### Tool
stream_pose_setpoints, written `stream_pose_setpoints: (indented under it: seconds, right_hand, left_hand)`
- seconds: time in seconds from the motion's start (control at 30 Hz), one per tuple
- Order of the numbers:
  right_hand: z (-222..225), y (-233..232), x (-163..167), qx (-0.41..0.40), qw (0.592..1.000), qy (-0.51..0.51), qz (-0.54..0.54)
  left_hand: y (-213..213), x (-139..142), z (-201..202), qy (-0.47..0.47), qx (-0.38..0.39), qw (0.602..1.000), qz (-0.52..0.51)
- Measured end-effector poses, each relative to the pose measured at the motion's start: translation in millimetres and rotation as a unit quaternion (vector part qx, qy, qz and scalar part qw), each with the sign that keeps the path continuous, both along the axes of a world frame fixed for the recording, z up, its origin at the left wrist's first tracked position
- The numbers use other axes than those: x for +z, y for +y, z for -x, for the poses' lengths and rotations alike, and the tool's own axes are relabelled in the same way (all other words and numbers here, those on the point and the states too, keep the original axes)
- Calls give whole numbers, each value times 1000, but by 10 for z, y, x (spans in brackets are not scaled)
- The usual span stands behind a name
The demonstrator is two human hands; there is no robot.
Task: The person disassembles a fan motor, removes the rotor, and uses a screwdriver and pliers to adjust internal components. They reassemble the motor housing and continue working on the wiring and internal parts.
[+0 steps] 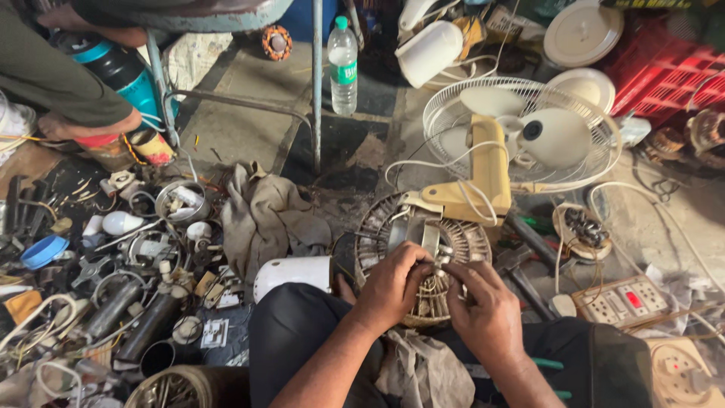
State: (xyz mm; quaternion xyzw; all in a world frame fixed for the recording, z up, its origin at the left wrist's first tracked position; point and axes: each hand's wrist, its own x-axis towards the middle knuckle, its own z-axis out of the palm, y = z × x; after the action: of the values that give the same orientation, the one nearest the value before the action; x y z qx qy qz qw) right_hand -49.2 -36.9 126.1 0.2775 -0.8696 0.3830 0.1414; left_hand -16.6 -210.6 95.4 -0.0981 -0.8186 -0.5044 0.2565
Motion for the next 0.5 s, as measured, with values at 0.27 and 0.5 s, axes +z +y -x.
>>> stream_pose_setpoints:
  seconds: [0.27, 0.5]
  right_hand:
    - [-71, 22, 134, 49, 990, 117, -59]
    - [-68, 113, 121, 48, 998, -21, -25]
  left_hand:
    - [-43, 123, -106, 42, 1, 995, 86]
    - [29, -27, -202, -4, 13, 999, 35]
